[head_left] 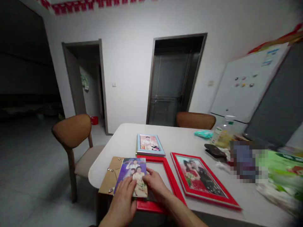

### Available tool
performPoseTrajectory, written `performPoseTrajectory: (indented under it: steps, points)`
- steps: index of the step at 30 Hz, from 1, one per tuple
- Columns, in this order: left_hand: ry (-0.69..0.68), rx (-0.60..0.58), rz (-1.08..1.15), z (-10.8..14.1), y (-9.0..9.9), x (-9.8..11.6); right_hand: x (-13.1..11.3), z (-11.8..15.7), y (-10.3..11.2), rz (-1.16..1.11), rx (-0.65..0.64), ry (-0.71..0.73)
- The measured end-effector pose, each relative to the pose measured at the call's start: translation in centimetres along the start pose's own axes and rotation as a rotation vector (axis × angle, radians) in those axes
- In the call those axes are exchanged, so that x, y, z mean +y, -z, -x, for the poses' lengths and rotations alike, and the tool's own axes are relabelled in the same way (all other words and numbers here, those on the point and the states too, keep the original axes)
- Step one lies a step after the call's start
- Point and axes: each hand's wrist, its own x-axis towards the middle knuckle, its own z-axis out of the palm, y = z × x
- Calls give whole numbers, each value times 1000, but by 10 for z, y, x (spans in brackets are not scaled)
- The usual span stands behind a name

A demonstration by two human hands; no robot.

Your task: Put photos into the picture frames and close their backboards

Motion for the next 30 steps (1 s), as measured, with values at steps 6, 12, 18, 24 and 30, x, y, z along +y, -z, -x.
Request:
performPoseTrajectory:
  steps: [6,12,18,24,30]
  points:
    - [-56,318,190,-16,2,-3,-33,17,-40,8,-79,181]
    - [187,565,849,-30,21,35,-32,22,-15,35,191,101]
    - [449,467,1349,-39,7,62,-34,23,28,-106,204,107]
    - [411,216,1050,-27,-1,39,-53,20,74,234,231,20]
    - [176,-41,563,-11,-15,39,-39,-1,92,400,233,9]
